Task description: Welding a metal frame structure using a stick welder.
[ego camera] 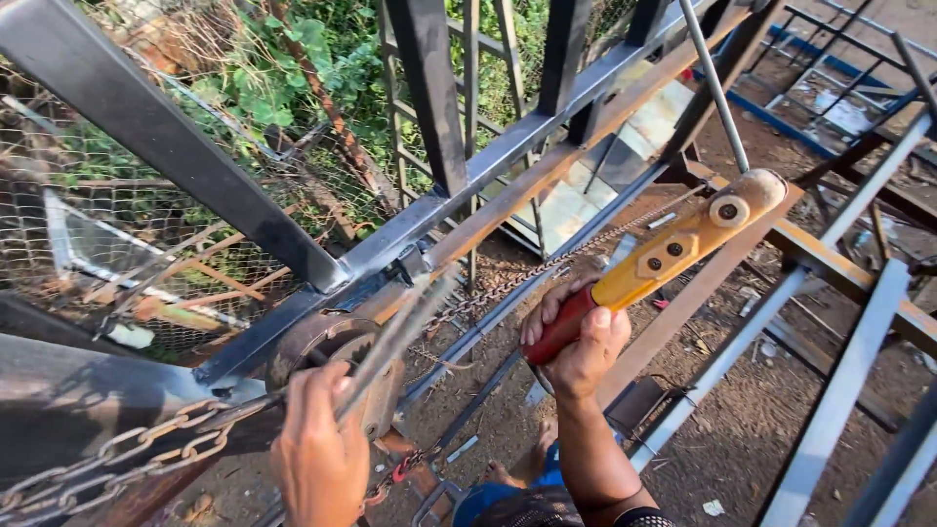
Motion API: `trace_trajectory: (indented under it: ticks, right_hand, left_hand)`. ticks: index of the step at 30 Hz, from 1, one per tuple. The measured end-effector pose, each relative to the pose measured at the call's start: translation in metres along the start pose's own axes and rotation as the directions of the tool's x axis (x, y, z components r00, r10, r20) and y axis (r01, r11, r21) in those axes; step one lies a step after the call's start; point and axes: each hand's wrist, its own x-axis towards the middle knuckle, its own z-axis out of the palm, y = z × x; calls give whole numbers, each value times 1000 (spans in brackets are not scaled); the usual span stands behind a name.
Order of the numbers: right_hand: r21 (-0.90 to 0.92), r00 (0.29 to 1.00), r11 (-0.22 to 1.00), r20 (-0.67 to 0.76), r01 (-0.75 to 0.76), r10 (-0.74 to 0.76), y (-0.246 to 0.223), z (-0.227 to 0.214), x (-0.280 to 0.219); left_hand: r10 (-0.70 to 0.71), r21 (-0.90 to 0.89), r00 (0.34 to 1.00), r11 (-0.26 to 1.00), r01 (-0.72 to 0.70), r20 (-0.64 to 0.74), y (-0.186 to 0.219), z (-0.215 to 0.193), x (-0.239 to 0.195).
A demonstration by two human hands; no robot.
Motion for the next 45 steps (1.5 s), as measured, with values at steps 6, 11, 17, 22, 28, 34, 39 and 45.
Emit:
trace_trajectory:
  ticks: [6,11,17,22,28,34,39,45]
  right_hand:
    - [-156,996,984,-16,85,-89,-19,12,9]
    - [-200,993,973,37,114,-109,5,-20,19]
    - [-408,979,896,-23,175,-202,12,-33,39]
    - [-536,974,814,91,224,-208,-2,0,40]
    - [-631,956,719,164,292,-244,-4,12,37]
    - [-582,979,788,97,202,-180,-2,13,37]
    - [-614,974,757,133,226,-183,14,-7,39]
    - [-689,960,669,184,279,-211,11,11,39]
  left_hand:
    - [431,-316,864,883,-346,261,67,8,45]
    - [619,-508,745,738,-444,247,113,53,88]
    - [901,-685,430,273,-676,-65,105,92,126]
    - [929,-576,369,300,-760,-3,87,109,130]
    - [908,-647,361,407,-645,211,86,106,131]
    - [814,-676,494,551,-489,306,98,89,122]
    - [719,-583,458,694,-423,523,101,72,125]
    - [763,-613,512,633,-472,394,95,79,127]
